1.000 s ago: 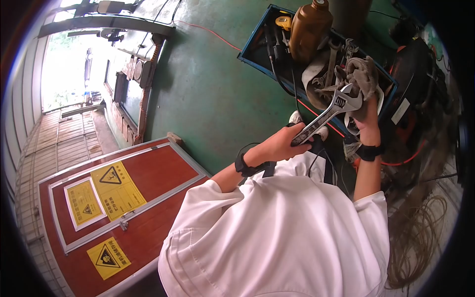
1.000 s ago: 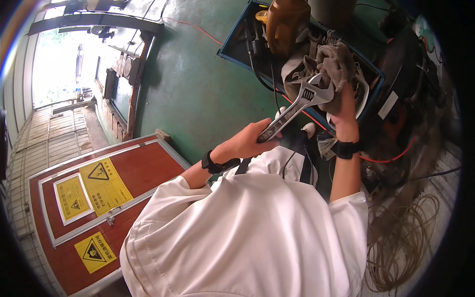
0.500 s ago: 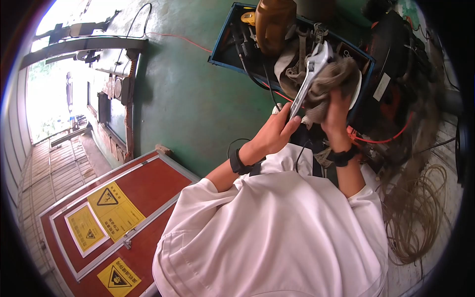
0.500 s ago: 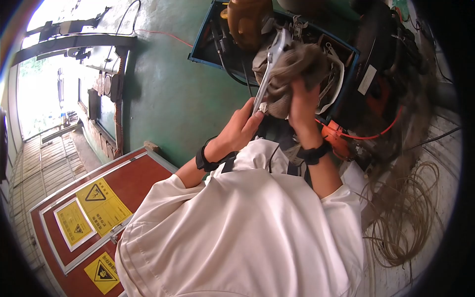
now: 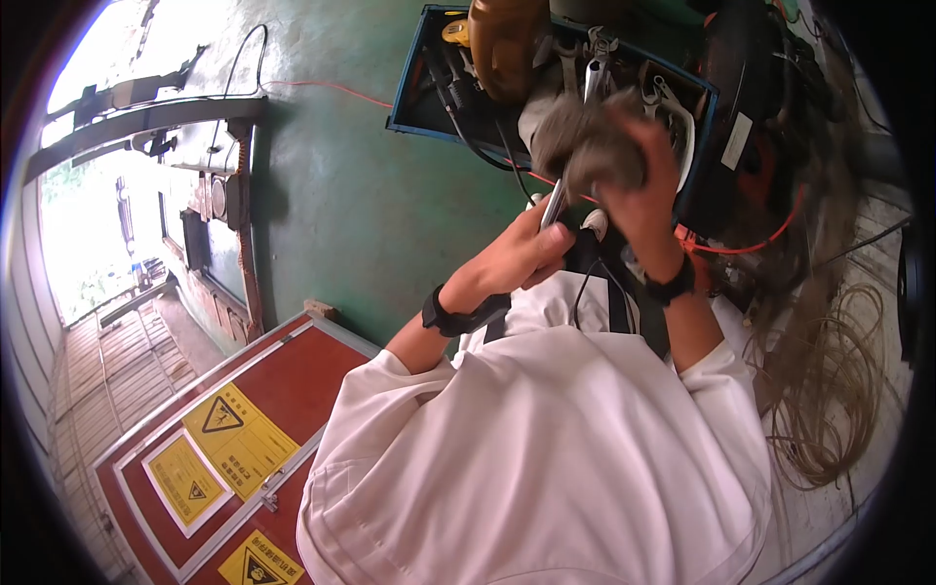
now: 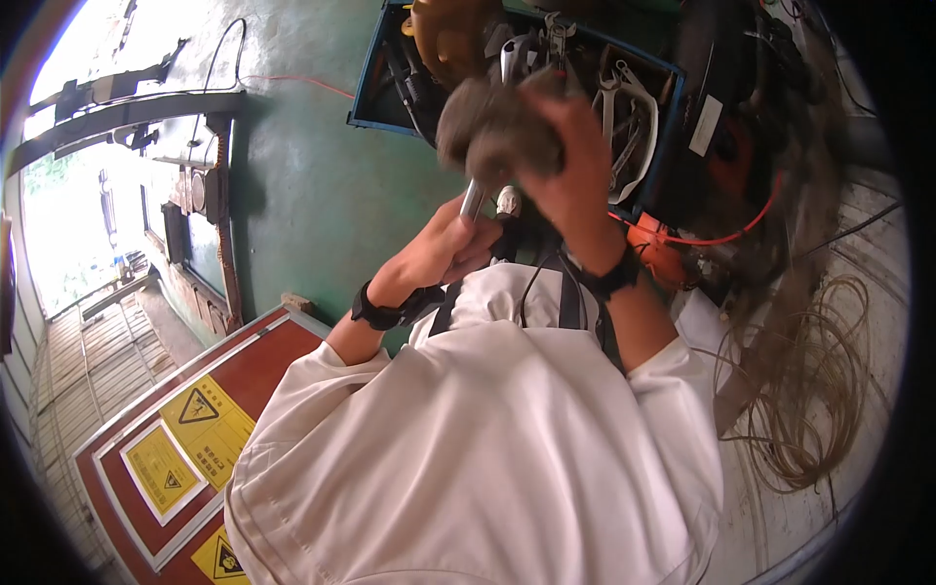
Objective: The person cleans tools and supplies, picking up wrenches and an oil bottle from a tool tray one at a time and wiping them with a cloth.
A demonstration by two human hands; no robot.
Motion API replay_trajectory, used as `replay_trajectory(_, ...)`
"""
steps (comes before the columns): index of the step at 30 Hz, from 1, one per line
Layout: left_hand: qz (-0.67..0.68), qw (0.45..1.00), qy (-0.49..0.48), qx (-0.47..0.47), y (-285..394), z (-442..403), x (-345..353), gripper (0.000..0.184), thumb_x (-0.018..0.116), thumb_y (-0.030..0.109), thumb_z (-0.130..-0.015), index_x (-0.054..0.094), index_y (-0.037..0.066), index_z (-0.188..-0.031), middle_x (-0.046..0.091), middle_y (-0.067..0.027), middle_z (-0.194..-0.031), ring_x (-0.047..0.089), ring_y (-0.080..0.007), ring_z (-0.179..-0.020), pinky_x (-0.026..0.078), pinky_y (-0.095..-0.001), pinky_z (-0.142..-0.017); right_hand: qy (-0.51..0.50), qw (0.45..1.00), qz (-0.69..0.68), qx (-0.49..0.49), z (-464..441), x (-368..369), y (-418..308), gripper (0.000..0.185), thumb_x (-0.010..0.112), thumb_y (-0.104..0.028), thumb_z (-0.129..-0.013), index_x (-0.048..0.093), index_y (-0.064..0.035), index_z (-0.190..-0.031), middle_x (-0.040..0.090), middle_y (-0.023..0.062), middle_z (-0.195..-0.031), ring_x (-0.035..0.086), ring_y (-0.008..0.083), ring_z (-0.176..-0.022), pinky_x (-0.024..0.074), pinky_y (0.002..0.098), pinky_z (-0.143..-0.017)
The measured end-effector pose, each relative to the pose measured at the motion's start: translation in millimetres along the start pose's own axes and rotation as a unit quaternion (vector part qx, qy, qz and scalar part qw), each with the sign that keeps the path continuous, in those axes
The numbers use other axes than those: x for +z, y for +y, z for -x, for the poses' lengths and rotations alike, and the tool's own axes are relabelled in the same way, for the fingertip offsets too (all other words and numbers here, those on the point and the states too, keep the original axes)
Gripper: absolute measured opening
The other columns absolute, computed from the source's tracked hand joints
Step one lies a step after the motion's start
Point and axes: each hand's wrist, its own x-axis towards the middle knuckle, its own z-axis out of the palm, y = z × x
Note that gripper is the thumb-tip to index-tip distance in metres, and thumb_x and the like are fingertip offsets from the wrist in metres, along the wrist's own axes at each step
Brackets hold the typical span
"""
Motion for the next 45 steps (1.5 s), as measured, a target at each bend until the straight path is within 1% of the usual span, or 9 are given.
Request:
replay_trajectory(4, 0.029, 0.998, -0.029, -0.039, 6, 8, 9, 0.091, 0.053, 0.049, -0.088, 0.001, -0.003, -0.142, 0.031, 0.0037, -0.052, 0.029, -0.0037, -0.037, 0.022, -0.0198, -0.034, 0.018, 0.999, 0.024, 0.022, -12, 2, 1, 0.052, 0.076, -0.007, -0.058, 0.060, -0.0076, -0.107, 0.057, 0.0110, -0.089, 0.057, 0.0309, -0.082, 0.0462, 0.0359, -0.070)
replay_trajectory(5, 0.021, 0.999, -0.005, -0.033, 8, 10, 10, 0.077, 0.055, 0.045, -0.089, 0.023, -0.006, -0.136, 0.031, 0.0044, -0.052, 0.030, -0.0039, -0.037, 0.022, -0.0199, -0.033, 0.010, 1.000, 0.023, 0.019, -10, 3, -6, 0.051, 0.076, -0.007, -0.058, 0.060, -0.0079, -0.107, 0.057, 0.0107, -0.088, 0.056, 0.0308, -0.082, 0.0462, 0.0361, -0.070)
replay_trajectory(9, 0.031, 0.995, -0.025, -0.087, 2, 21, -15, 0.034, 0.060, 0.029, -0.089, 0.048, 0.002, -0.107, 0.038, 0.0038, -0.053, 0.032, -0.0055, -0.039, 0.025, -0.0216, -0.036, -0.081, 0.996, -0.021, -0.007, 16, 5, -29, 0.054, 0.078, -0.012, -0.056, 0.061, -0.0091, -0.106, 0.054, 0.0097, -0.085, 0.055, 0.0300, -0.081, 0.0470, 0.0359, -0.071)
replay_trajectory(15, -0.033, 0.994, -0.023, -0.104, 8, 27, -8, 0.039, 0.070, 0.015, -0.081, 0.045, -0.001, -0.106, 0.042, 0.0013, -0.056, 0.039, -0.0074, -0.039, 0.031, -0.0222, -0.036, -0.025, 0.990, -0.084, 0.111, 19, 7, -26, 0.055, 0.077, -0.010, -0.061, 0.057, -0.0083, -0.111, 0.057, 0.0096, -0.096, 0.057, 0.0245, -0.088, 0.0471, 0.0311, -0.080)
replay_trajectory(20, -0.058, 0.990, -0.057, -0.116, 11, 19, -10, 0.041, 0.072, 0.016, -0.079, 0.043, -0.003, -0.101, 0.043, 0.0008, -0.054, 0.046, -0.0096, -0.040, 0.036, -0.0238, -0.035, -0.001, 0.831, -0.414, 0.372, 31, 18, -10, 0.043, 0.069, -0.004, -0.074, 0.052, -0.0028, -0.114, 0.058, 0.0054, -0.106, 0.056, 0.0143, -0.099, 0.0456, 0.0283, -0.086)
replay_trajectory(29, -0.054, 0.984, -0.091, -0.144, 15, 11, -7, 0.039, 0.073, 0.017, -0.078, 0.051, -0.003, -0.102, 0.059, -0.0085, -0.075, 0.060, -0.0154, -0.060, 0.048, -0.0274, -0.049, -0.036, 0.707, -0.520, 0.478, 30, 4, -13, 0.032, 0.066, -0.002, -0.076, 0.057, -0.0014, -0.107, 0.061, 0.0055, -0.100, 0.059, 0.0127, -0.092, 0.0479, 0.0259, -0.082)
replay_trajectory(33, -0.243, 0.960, -0.070, -0.120, 13, 10, -26, 0.053, 0.069, 0.029, -0.082, 0.050, -0.002, -0.121, 0.062, -0.0084, -0.101, 0.056, -0.0160, -0.093, 0.046, -0.0293, -0.086, -0.060, 0.818, -0.419, 0.389, 27, -10, -5, 0.042, 0.069, -0.001, -0.073, 0.054, -0.0008, -0.113, 0.062, 0.0049, -0.100, 0.059, 0.0117, -0.091, 0.0485, 0.0255, -0.081)
replay_trajectory(39, -0.211, 0.946, 0.137, 0.207, 43, -10, -48, 0.053, 0.052, 0.037, -0.092, 0.047, -0.005, -0.124, 0.057, -0.0108, -0.117, 0.053, -0.0159, -0.106, 0.040, -0.0310, -0.094, -0.150, 0.876, -0.322, 0.327, 13, -29, -2, 0.054, 0.073, -0.003, -0.069, 0.050, 0.0010, -0.118, 0.062, 0.0068, -0.101, 0.059, 0.0135, -0.094, 0.0475, 0.0265, -0.083)
replay_trajectory(45, -0.111, 0.982, 0.089, 0.128, 49, -44, -36, 0.042, 0.044, 0.028, -0.097, 0.049, -0.005, -0.123, 0.056, -0.0099, -0.120, 0.055, -0.0142, -0.106, 0.044, -0.0284, -0.093, -0.260, 0.897, -0.229, 0.276, 6, -17, -22, 0.056, 0.073, -0.006, -0.066, 0.051, 0.0026, -0.117, 0.062, 0.0110, -0.103, 0.058, 0.0159, -0.095, 0.0450, 0.0288, -0.085)
